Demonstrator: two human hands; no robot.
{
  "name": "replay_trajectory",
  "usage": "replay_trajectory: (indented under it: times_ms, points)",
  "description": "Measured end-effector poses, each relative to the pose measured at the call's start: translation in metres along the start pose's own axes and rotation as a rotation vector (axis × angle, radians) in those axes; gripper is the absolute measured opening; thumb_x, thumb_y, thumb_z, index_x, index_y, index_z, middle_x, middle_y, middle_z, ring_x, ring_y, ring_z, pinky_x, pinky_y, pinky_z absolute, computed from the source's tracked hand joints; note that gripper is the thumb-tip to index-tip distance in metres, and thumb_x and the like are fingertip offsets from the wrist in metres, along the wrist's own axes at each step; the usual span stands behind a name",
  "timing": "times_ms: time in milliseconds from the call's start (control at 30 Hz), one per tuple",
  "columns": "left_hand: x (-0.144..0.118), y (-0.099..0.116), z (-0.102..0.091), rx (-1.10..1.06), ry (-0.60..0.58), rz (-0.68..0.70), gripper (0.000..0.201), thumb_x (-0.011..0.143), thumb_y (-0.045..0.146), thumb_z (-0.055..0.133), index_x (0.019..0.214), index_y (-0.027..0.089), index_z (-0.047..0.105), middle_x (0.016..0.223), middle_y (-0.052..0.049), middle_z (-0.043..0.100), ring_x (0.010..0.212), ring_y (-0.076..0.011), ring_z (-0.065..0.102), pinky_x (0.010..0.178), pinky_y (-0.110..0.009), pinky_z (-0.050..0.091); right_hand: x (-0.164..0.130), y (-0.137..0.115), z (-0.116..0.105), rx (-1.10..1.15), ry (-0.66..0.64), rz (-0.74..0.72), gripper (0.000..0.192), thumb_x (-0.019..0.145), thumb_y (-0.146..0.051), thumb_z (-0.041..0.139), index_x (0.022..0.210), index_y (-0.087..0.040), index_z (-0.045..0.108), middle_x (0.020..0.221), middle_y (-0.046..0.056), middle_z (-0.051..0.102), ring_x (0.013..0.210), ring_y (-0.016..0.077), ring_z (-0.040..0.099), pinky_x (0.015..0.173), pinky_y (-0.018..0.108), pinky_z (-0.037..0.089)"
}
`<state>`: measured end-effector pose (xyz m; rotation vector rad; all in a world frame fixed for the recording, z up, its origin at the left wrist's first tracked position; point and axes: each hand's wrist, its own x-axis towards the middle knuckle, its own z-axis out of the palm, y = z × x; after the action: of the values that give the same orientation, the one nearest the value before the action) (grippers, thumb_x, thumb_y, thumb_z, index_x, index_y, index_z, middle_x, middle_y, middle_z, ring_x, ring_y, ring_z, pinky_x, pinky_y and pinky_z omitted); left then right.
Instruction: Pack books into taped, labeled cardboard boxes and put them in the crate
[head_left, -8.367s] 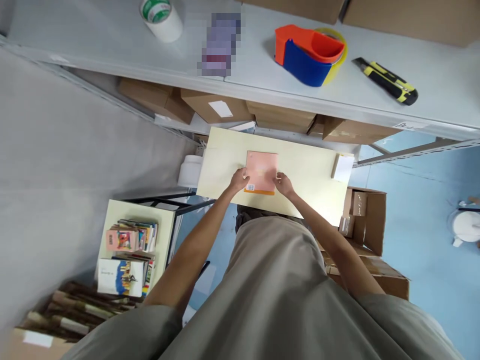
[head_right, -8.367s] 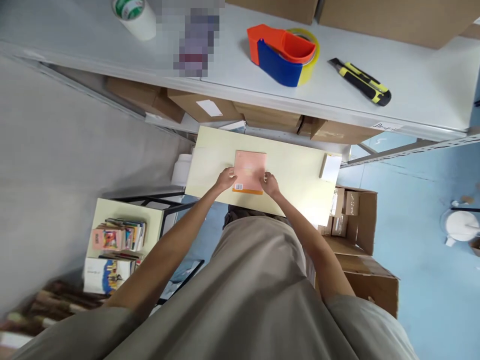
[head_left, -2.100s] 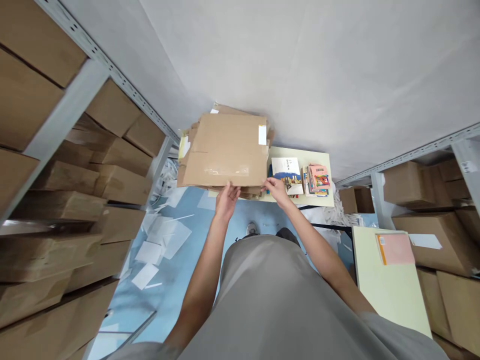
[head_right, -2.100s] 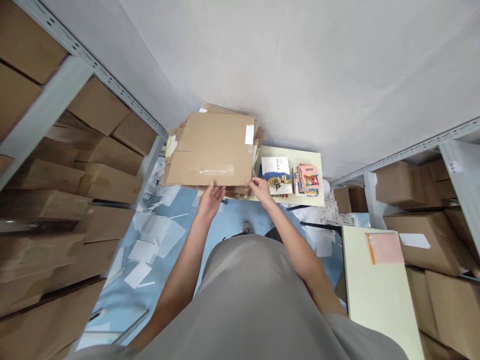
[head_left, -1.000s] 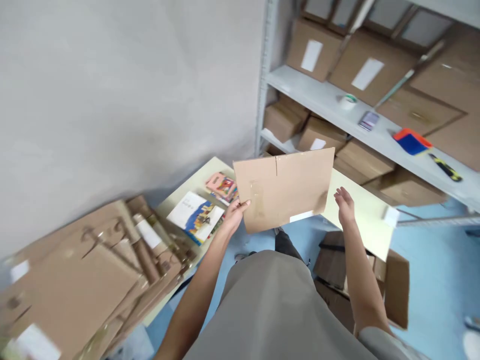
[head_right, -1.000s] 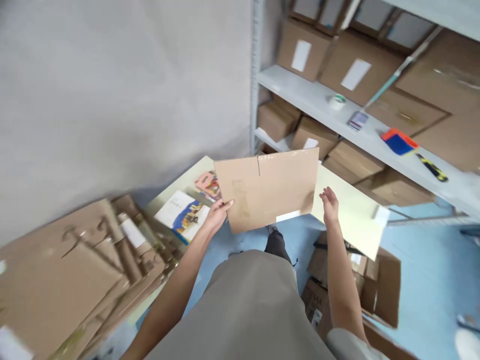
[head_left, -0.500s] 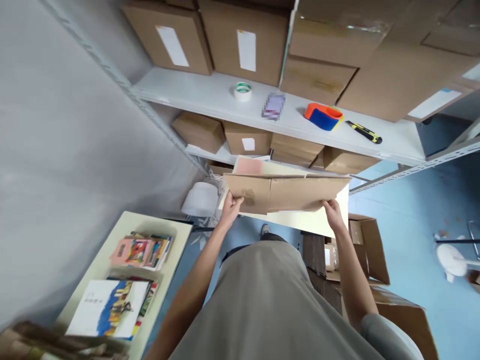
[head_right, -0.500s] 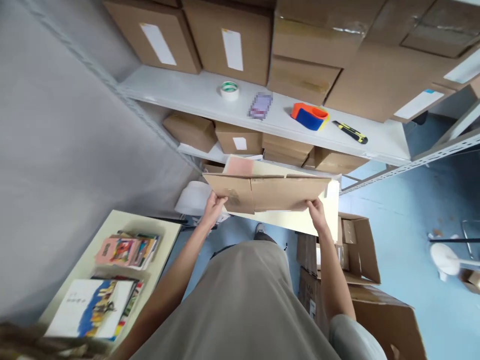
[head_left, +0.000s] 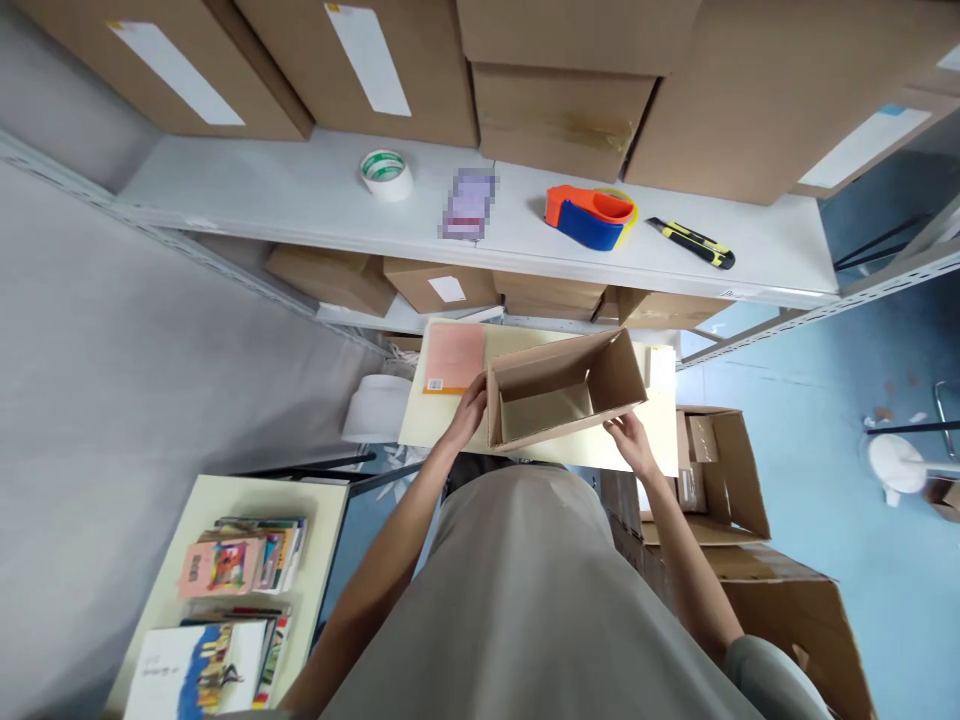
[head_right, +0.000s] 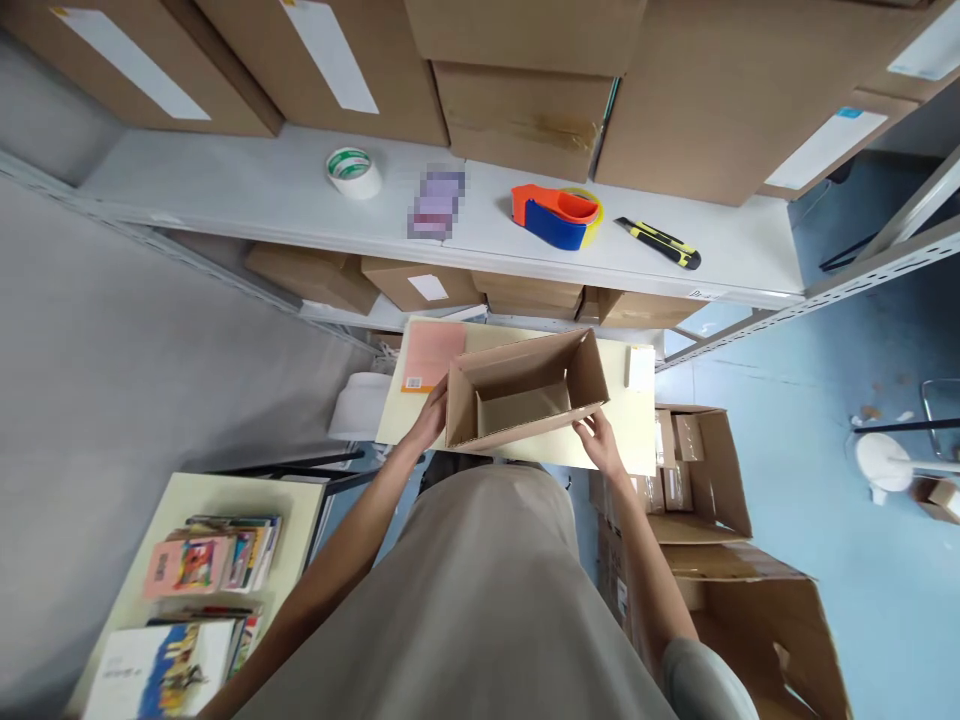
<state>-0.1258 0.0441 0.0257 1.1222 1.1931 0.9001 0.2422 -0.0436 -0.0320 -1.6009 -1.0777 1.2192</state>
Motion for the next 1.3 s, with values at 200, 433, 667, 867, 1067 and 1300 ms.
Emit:
replay_trajectory:
  times_ms: [200, 433, 667, 867, 1067, 1300]
  points:
    - [0.000, -0.005, -0.017, 0.014, 0.058, -0.233, 0.078, 0.089, 0.072, 0.078, 0.149, 0.024, 0.070, 0.168, -0.020, 0.064, 0.153, -0.0396, 0.063, 0.124, -0.056, 0.054, -0.002, -0.014, -0.024, 0.032, 0.009, 0.120, 0.061, 0.098, -0.075, 0.067, 0.129, -0.024, 0.084, 0.131, 0.013, 0.085, 0.132, 0.0379, 0.075, 0.125, 0.062, 0.055]
    - [-0.014, 0.007, -0.024, -0.088, -0.065, -0.337, 0.105, 0.081, 0.098, 0.073, 0.155, 0.024, 0.068, 0.166, -0.021, 0.066, 0.150, -0.0405, 0.068, 0.117, -0.051, 0.061, 0.031, -0.068, -0.046, 0.022, -0.135, 0.200, 0.074, 0.096, -0.084, 0.073, 0.145, -0.030, 0.080, 0.147, 0.010, 0.081, 0.141, 0.0373, 0.072, 0.119, 0.052, 0.060]
    - [-0.001, 0.027, -0.026, -0.048, -0.038, -0.299, 0.105, 0.080, 0.098, 0.076, 0.152, 0.022, 0.074, 0.153, -0.019, 0.076, 0.139, -0.0405, 0.074, 0.112, -0.051, 0.063, 0.036, -0.088, -0.037, 0.066, -0.171, 0.215, 0.085, 0.093, -0.090, 0.074, 0.152, -0.029, 0.075, 0.136, 0.011, 0.085, 0.132, 0.0370, 0.076, 0.108, 0.048, 0.065]
    - [0.002, 0.026, -0.035, -0.123, -0.041, -0.311, 0.105, 0.074, 0.096, 0.084, 0.152, 0.024, 0.076, 0.149, -0.019, 0.079, 0.137, -0.0398, 0.075, 0.108, -0.047, 0.063, 0.032, -0.089, -0.037, 0.058, -0.247, 0.279, 0.085, 0.091, -0.086, 0.079, 0.153, -0.028, 0.075, 0.137, 0.013, 0.085, 0.131, 0.0387, 0.075, 0.108, 0.050, 0.066]
    - [-0.002, 0.015, -0.039, -0.123, -0.056, -0.344, 0.100, 0.075, 0.093, 0.084, 0.147, 0.024, 0.079, 0.145, -0.019, 0.081, 0.136, -0.0397, 0.075, 0.103, -0.044, 0.061, 0.029, -0.087, -0.029, 0.052, -0.249, 0.279, 0.087, 0.091, -0.083, 0.082, 0.155, -0.024, 0.074, 0.129, 0.015, 0.086, 0.124, 0.0372, 0.076, 0.105, 0.051, 0.065]
    - [-0.008, 0.010, -0.034, -0.138, -0.011, -0.312, 0.098, 0.076, 0.092, 0.083, 0.142, 0.021, 0.077, 0.149, -0.020, 0.078, 0.142, -0.0405, 0.071, 0.108, -0.046, 0.062, 0.021, -0.084, -0.026, 0.080, -0.242, 0.283, 0.090, 0.090, -0.088, 0.079, 0.151, -0.023, 0.076, 0.126, 0.014, 0.086, 0.120, 0.0360, 0.077, 0.102, 0.047, 0.065]
